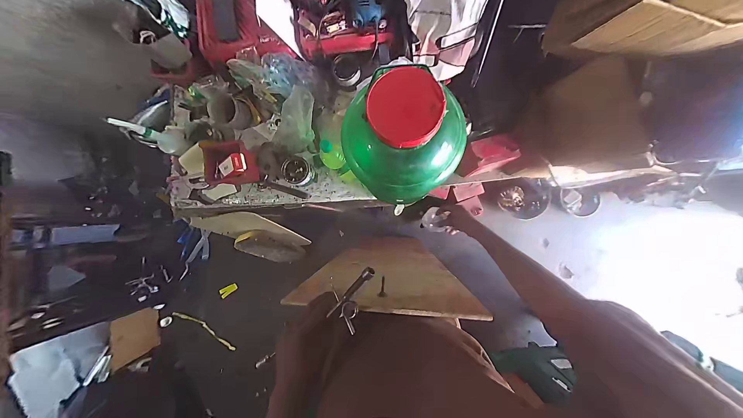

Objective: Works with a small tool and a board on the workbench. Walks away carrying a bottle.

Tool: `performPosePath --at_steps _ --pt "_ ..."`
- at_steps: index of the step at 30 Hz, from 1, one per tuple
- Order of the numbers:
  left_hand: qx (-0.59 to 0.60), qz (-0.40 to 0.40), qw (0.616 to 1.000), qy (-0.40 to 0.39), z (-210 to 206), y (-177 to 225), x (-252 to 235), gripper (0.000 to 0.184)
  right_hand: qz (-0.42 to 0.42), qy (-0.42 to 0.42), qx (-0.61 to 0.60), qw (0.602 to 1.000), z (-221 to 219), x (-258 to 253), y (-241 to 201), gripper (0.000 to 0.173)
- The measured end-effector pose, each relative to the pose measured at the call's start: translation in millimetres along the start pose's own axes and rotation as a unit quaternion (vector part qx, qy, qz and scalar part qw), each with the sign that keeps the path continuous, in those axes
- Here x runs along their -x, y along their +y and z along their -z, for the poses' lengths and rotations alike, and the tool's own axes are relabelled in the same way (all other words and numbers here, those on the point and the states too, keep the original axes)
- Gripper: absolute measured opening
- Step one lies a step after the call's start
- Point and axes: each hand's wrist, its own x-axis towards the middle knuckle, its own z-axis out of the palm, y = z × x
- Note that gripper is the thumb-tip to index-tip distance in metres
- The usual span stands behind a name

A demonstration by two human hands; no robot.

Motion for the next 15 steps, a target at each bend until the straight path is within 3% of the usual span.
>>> performPosePath --at_steps 4,7,13,15 --pt "-0.013 0.016 1.000 0.006 -1.4 3.5 3.2 0.021 -0.024 -0.055 -0.079 0.995 -55.2 -51.2 -8.9 0.045" --pt "-0.005 0.024 1.000 -0.002 -1.4 2.8 5.2 0.020 -0.028 -0.069 -0.135 0.988 -76.6 -54.3 -39.4 0.046" --pt "0.006 0.020 0.999 0.030 -6.7 -2.7 13.0 0.020 -0.020 -0.081 -0.307 0.948 -111.6 -75.2 -49.1 0.034" --pt "0.012 0.012 0.999 0.040 -7.8 -4.8 14.2 0.020 -0.001 -0.058 -0.273 0.960 -112.8 -61.7 -55.4 0.036"
